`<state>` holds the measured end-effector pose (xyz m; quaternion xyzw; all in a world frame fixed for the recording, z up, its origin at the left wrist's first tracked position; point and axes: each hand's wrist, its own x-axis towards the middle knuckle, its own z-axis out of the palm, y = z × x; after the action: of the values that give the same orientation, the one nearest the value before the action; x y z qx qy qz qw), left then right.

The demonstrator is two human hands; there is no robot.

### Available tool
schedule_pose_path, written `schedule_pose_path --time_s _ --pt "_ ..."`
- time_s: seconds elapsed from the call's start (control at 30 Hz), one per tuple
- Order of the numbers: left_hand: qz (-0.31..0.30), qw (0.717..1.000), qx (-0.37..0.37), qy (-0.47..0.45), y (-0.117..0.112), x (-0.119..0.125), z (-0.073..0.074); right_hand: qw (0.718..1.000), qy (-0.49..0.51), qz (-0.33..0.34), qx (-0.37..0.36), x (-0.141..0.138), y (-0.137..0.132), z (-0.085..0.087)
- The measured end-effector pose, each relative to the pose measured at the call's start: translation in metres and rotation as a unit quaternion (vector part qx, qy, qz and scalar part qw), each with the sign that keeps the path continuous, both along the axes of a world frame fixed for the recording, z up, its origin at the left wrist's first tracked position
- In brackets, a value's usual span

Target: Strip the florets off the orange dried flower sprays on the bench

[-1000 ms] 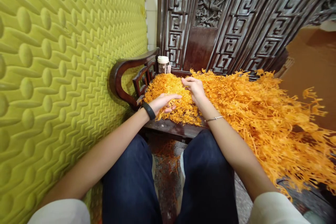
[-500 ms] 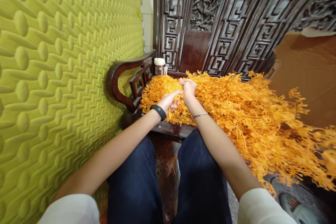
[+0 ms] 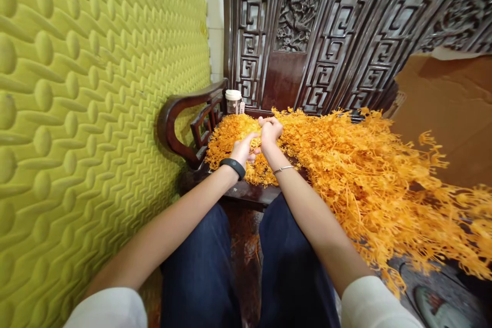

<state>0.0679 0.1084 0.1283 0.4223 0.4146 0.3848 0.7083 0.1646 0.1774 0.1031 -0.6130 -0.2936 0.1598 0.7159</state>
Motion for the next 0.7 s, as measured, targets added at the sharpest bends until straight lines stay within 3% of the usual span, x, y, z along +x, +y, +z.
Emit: schedule_pose_path --time_s 0.43,0.5,0.57,0.63,0.7 --pt "0.008 1.0 -0.004 -0.008 -0.001 -0.011 0.001 1.0 -0.014 -0.019 -0.004 -0.004 0.011 -0.003" --pt "-0.033 0.999 -0.031 0.012 -0.015 -0.013 -0.002 0.997 0.052 -0.052 -0.003 0.01 0.015 -0.004" --pt "-0.126 0.989 -0.064 0.049 -0.035 -0.014 -0.006 0.987 0.122 -0.099 -0.014 0.029 0.018 -0.005" --pt "-0.219 0.973 -0.036 0.059 -0.053 -0.013 -0.01 0.984 0.138 -0.108 -0.012 0.049 0.019 -0.007" --pt "-0.24 0.969 -0.001 0.062 -0.062 -0.013 -0.012 0.99 0.116 -0.075 0.024 0.063 0.018 -0.01"
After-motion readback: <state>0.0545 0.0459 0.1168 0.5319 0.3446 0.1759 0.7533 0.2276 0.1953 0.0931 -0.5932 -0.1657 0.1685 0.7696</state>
